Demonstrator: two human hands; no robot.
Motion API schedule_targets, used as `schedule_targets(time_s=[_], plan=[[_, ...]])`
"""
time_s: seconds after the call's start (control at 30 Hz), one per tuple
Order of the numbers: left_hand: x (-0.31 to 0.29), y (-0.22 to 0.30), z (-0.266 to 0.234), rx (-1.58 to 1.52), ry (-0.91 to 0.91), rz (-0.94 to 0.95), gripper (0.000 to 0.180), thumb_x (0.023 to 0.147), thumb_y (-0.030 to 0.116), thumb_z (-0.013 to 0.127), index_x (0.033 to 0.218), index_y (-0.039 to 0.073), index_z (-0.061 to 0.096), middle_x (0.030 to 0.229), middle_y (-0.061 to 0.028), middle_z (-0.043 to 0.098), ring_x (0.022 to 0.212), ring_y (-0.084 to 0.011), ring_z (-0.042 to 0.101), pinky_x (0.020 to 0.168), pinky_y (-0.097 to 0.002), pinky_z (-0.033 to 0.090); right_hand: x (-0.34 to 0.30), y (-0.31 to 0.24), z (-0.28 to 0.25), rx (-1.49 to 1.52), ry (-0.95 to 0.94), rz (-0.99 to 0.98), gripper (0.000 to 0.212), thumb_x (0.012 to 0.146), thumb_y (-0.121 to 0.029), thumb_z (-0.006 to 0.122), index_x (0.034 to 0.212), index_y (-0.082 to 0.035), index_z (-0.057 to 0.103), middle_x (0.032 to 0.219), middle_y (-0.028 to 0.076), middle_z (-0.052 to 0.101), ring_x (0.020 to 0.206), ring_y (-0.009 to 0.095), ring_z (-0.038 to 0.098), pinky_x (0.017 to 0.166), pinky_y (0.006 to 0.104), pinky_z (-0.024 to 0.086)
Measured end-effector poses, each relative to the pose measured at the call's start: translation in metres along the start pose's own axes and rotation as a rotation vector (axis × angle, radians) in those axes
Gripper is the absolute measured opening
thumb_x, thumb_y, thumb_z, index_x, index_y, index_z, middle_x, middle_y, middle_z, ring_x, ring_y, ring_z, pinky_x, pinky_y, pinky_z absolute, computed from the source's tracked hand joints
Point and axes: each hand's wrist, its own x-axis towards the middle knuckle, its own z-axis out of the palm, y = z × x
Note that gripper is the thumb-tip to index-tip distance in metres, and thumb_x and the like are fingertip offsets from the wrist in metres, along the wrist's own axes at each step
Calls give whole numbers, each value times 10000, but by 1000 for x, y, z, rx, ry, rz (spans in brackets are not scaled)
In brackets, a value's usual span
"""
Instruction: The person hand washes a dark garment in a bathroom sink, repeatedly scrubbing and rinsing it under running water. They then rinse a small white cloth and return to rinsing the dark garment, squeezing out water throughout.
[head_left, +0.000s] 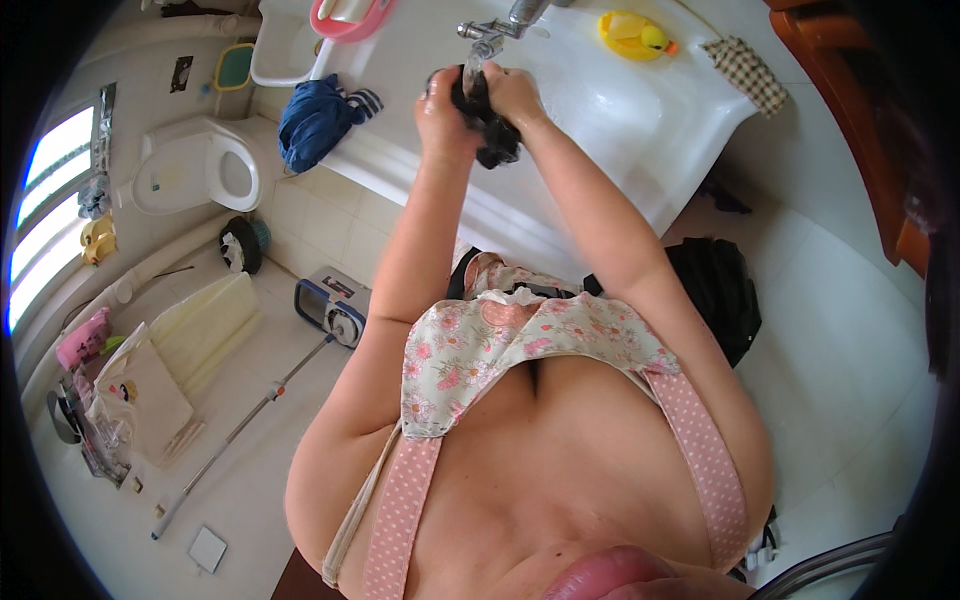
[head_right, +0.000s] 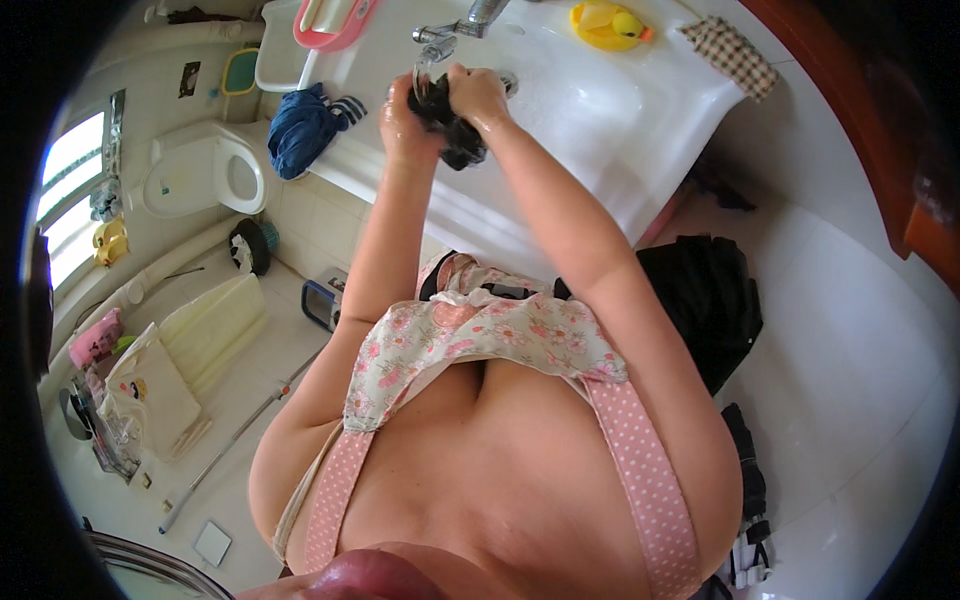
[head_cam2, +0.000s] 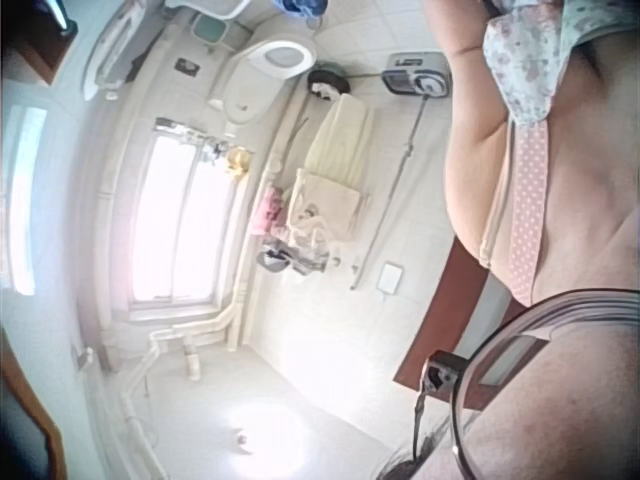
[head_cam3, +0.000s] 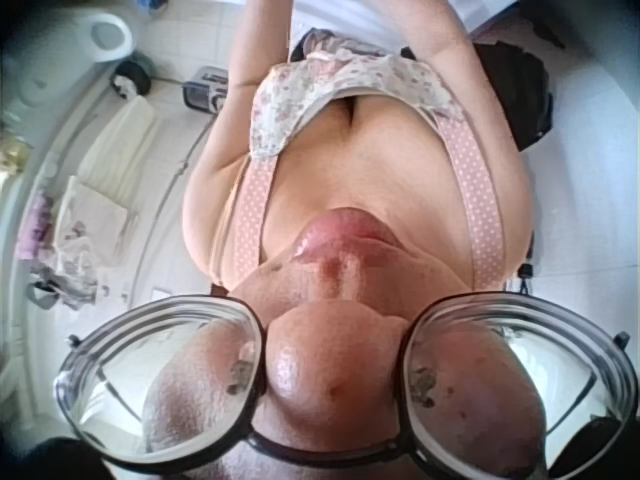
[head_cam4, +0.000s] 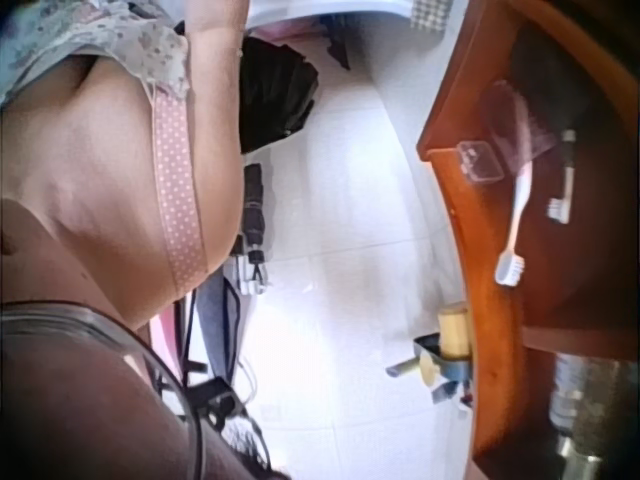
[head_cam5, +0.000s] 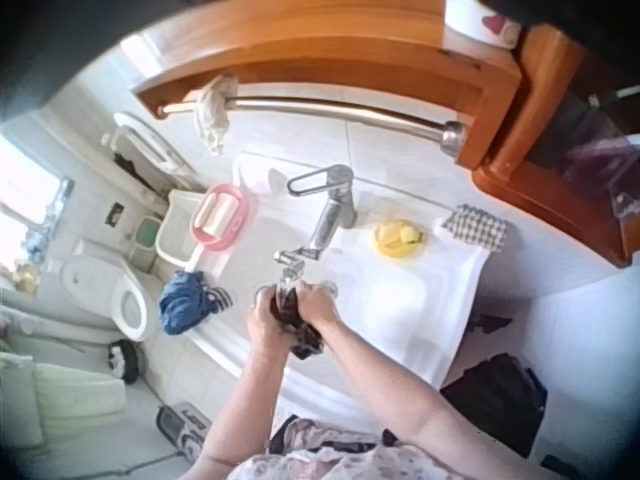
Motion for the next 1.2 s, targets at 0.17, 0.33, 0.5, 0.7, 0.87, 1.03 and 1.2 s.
schedule_targets(time_s=[0.17, 0.33, 0.5, 0.7, 0.87, 1.03, 1.2], plan=[[19, -1, -13, -193, 94, -57, 300, 842, 339, 552, 807, 48, 488, 740, -55, 533, 666, -207, 551, 625, -342, 485, -30, 16, 20, -80, 335, -647, 202, 836, -217, 552, 799, -18, 553, 840, 210, 527, 858, 371, 495, 745, 452, 416], [19, 9, -19, -266, 0, -111, 294, 828, 351, 531, 748, 69, 551, 728, -78, 592, 700, -246, 584, 669, -362, 489, -44, -9, 22, -219, 348, -589, 169, 802, -196, 579, 736, -42, 553, 797, 170, 539, 822, 345, 516, 682, 414, 442], [10, 22, -7, -153, 4, -180, 234, 802, 291, 553, 736, 68, 580, 694, -74, 608, 666, -234, 597, 668, -353, 491, -20, -11, 23, -245, 226, -318, 263, 808, -232, 507, 704, -11, 606, 700, 206, 606, 727, 379, 581, 673, 440, 460], [10, 27, -20, -123, -82, -235, 220, 816, 304, 580, 809, 84, 574, 736, -55, 596, 689, -202, 579, 694, -361, 482, 13, 9, -5, 681, -114, 358, 360, 795, -313, 562, 912, 27, 550, 822, 114, 593, 697, 240, 600, 623, 370, 492], [25, 39, -45, 113, 4, -28, 295, 855, 347, 544, 980, 80, 532, 923, -65, 607, 854, -211, 600, 786, -412, 490, -19, 6, -36, 884, -255, 195, 363, 737, -203, 697, 983, -15, 509, 895, 96, 586, 783, 192, 607, 648, 313, 513], [33, 2, -58, 725, 51, -213, 362, 852, 395, 525, 1087, 122, 486, 975, -60, 585, 900, -182, 582, 650, -365, 522, -27, 9, -20, 382, -2, -387, 396, 659, -176, 729, 964, -30, 523, 887, 96, 592, 800, 197, 594, 712, 308, 483], [51, -47, -78, -226, -443, -524, 420, 851, 470, 461, 1100, 133, 487, 1033, -73, 566, 936, -227, 567, 721, -426, 503, -62, -20, 4, -58, -34, -691, 300, 677, -107, 674, 940, -30, 551, 866, 86, 569, 811, 231, 562, 778, 311, 448]])
